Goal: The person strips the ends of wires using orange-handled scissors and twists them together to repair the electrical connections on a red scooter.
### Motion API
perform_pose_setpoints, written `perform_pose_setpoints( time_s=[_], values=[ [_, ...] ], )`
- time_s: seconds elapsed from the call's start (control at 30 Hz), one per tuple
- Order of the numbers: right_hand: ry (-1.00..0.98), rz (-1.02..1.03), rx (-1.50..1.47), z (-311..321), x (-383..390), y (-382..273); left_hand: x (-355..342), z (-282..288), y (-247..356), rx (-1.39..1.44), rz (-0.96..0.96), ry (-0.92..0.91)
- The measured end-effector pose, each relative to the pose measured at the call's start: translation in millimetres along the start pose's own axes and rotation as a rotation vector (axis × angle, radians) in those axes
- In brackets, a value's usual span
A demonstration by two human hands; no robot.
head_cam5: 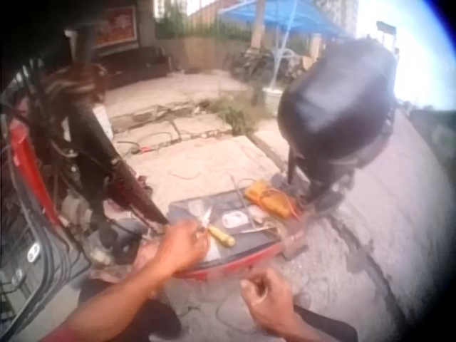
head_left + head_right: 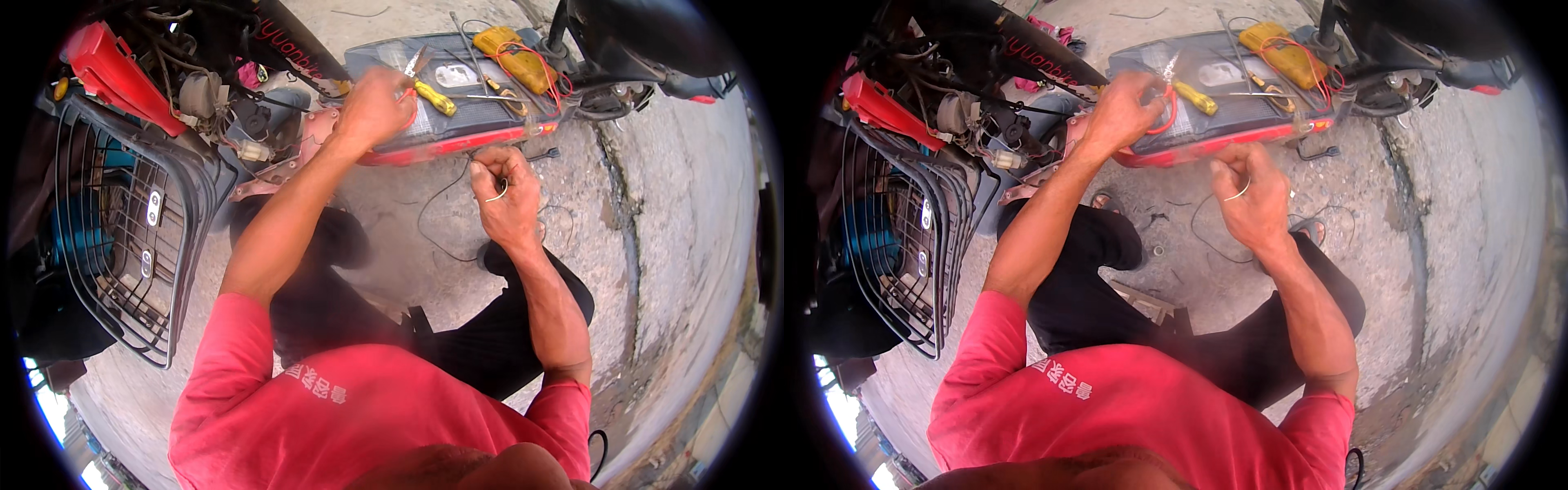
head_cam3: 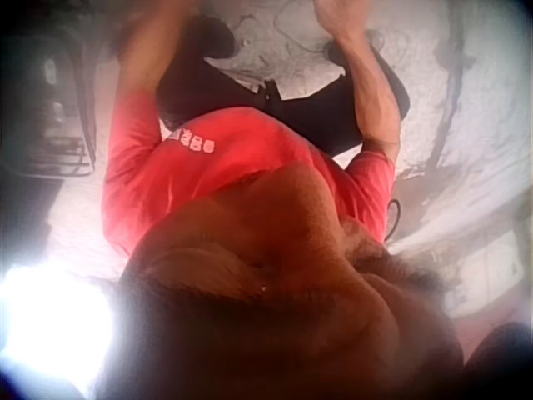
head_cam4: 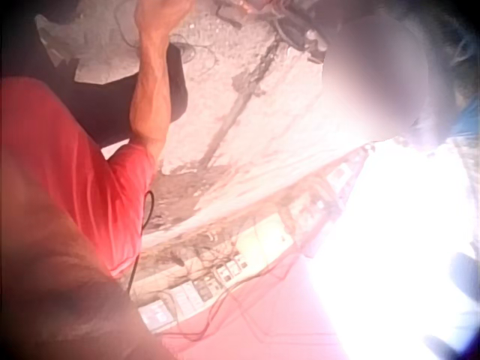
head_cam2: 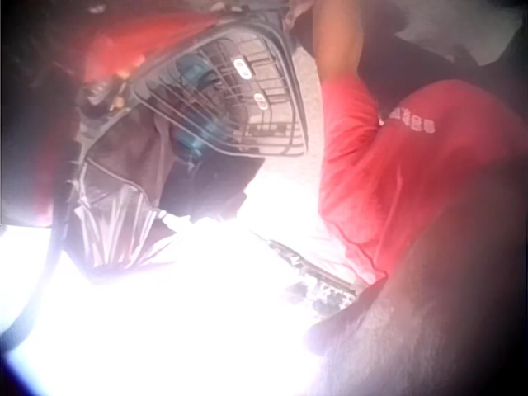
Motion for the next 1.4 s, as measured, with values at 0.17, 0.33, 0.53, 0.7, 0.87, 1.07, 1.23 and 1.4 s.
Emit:
perform_pose_setpoints(
  time_s=[0.17,0.33,0.53,0.7,0.87,1.07,1.23,1.4],
  values=[
    [-0.005,0.018,0.003,-4,0,-4,50,37,47,0.733,-0.039,-0.369],
    [-0.065,0.045,0.052,-11,2,-8,62,36,59,0.672,-0.067,-0.326],
    [-0.08,0.057,0.049,-17,2,-9,66,36,61,0.611,-0.065,-0.236],
    [-0.096,0.057,0.044,-19,1,-9,65,36,59,0.531,-0.125,-0.159],
    [-0.1,-0.054,0.022,-21,1,-3,66,34,55,0.464,-0.189,-0.07],
    [-0.109,0.003,0.015,-21,8,-19,58,38,35,0.357,-0.053,0.088],
    [-0.045,-0.069,-0.088,-8,12,-19,45,49,-18,0.516,0.223,0.156],
    [-0.032,-0.014,-0.092,-3,9,-13,61,45,18,0.755,0.047,-0.129]
  ],
)
Point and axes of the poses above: each hand's wrist, its own x-axis away from the middle knuckle, its own z-axis out of the back of the hand, y = z × x, the point moved 2 cm from there along -x, towards the middle knuckle, and after that the axes turned 13 degrees about -x, right-handed, at the moved point
